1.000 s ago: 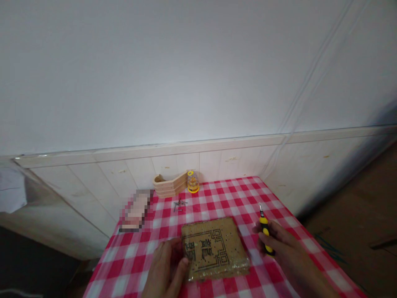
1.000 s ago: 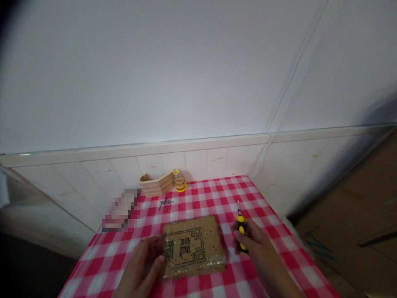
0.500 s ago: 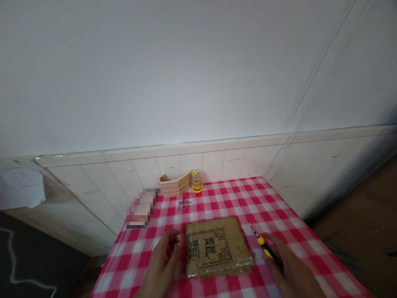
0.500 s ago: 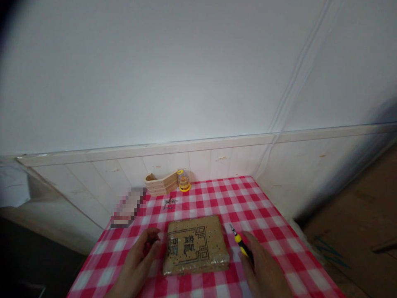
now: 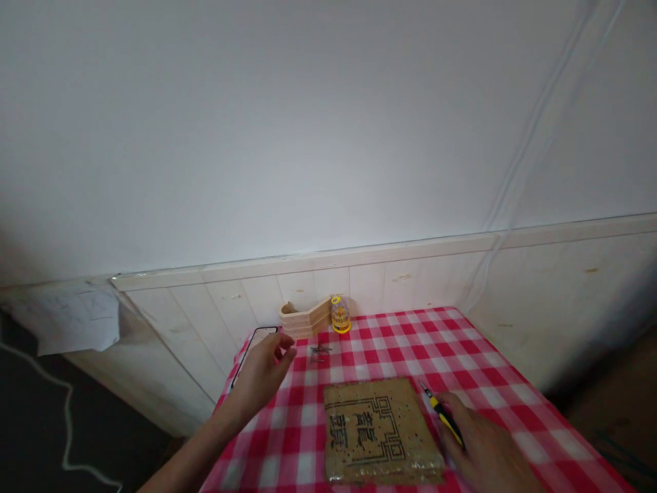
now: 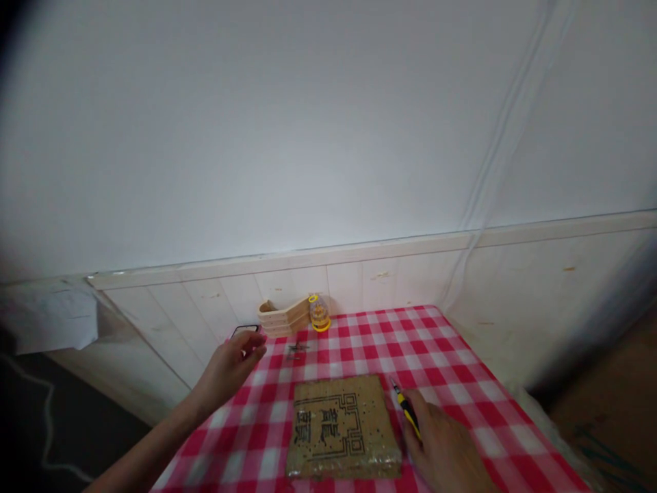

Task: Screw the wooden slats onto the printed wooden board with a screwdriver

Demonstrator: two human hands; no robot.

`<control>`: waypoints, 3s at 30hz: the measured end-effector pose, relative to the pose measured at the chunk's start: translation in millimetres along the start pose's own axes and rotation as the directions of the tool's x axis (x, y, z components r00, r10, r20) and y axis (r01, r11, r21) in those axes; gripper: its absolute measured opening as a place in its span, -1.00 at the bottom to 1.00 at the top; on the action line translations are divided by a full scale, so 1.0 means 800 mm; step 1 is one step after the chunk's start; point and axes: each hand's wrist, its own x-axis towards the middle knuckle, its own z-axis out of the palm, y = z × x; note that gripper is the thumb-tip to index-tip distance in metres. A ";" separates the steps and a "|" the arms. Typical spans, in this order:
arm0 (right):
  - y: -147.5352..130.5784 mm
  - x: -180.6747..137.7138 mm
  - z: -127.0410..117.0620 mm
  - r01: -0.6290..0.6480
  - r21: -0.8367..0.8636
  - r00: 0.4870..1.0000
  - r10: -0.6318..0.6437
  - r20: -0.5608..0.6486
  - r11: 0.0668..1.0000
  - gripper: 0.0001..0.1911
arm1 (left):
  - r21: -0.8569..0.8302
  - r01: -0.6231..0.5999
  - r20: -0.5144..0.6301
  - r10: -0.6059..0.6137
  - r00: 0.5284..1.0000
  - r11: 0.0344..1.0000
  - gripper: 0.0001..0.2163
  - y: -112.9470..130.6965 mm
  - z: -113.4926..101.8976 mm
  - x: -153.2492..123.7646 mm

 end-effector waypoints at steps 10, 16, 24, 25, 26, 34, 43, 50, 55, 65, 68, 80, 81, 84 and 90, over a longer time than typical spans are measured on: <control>0.016 -0.004 0.010 0.167 -0.022 0.980 -0.168 -0.106 0.986 -0.64 | 0.404 -0.188 0.124 0.150 0.981 0.895 -0.81 0.002 0.011 0.117; 0.017 -0.003 0.012 0.132 0.016 0.986 -0.130 -0.101 0.991 -0.62 | 0.476 -0.201 0.184 0.127 0.975 0.856 -0.82 0.007 0.016 0.129; 0.030 0.002 0.015 0.084 0.135 0.992 -0.071 -0.103 0.987 -0.57 | 0.306 -0.106 0.041 0.099 0.994 0.946 -0.74 0.032 -0.018 0.071; 0.029 0.001 0.014 0.079 0.154 0.992 -0.063 -0.109 0.985 -0.56 | 0.147 -0.057 0.025 0.054 0.998 0.988 -0.74 0.035 -0.018 0.053; 0.028 0.000 0.013 0.074 0.173 0.992 -0.054 -0.117 0.982 -0.55 | -0.033 -0.007 0.037 0.008 0.999 0.999 -0.72 0.038 -0.016 0.032; 0.019 -0.002 0.010 0.068 0.251 0.978 -0.015 -0.207 0.966 -0.53 | -0.650 0.373 0.365 -0.159 0.918 0.662 -0.58 0.052 0.064 -0.103; 0.025 0.000 0.012 0.162 -0.070 0.972 -0.171 -0.162 0.984 -0.62 | -0.227 -0.043 0.395 0.132 0.909 0.973 -0.86 0.116 0.063 -0.093; 0.001 -0.005 0.003 0.188 -0.202 0.977 -0.204 -0.062 0.961 -0.62 | -0.263 0.042 0.370 0.060 0.927 0.964 -0.93 0.096 0.042 -0.092; -0.019 -0.008 -0.016 0.174 -0.121 0.984 -0.176 -0.005 0.977 -0.65 | -0.523 0.363 0.417 -0.140 0.898 0.771 -0.70 0.064 0.051 -0.092; -0.084 -0.005 -0.051 0.180 0.149 0.983 -0.181 -0.007 0.972 -0.71 | -0.857 0.338 0.345 -0.054 0.937 0.389 -0.56 0.078 0.058 -0.094; -0.116 -0.012 -0.042 0.207 0.257 0.975 -0.222 0.031 0.944 -0.74 | -0.857 0.346 0.343 -0.079 0.936 0.381 -0.55 0.084 0.055 -0.092; -0.151 0.015 -0.037 0.000 0.675 0.981 -0.131 0.143 0.738 -0.63 | -0.028 -0.552 -0.160 0.541 0.825 0.833 -0.85 0.069 0.058 -0.086; -0.154 0.013 -0.037 -0.037 0.710 0.973 -0.135 0.185 0.703 -0.58 | 0.084 -0.657 -0.146 0.662 0.735 0.749 -0.85 0.069 0.059 -0.087; -0.161 0.003 -0.031 -0.046 0.752 0.968 -0.158 0.197 0.657 -0.54 | 0.296 -0.778 -0.047 0.822 0.568 0.554 -0.81 0.075 0.061 -0.091; -0.172 -0.001 -0.012 0.114 0.512 0.991 -0.133 0.000 0.852 -0.90 | 0.404 -0.761 0.029 0.824 0.566 0.508 -0.83 0.092 0.086 -0.102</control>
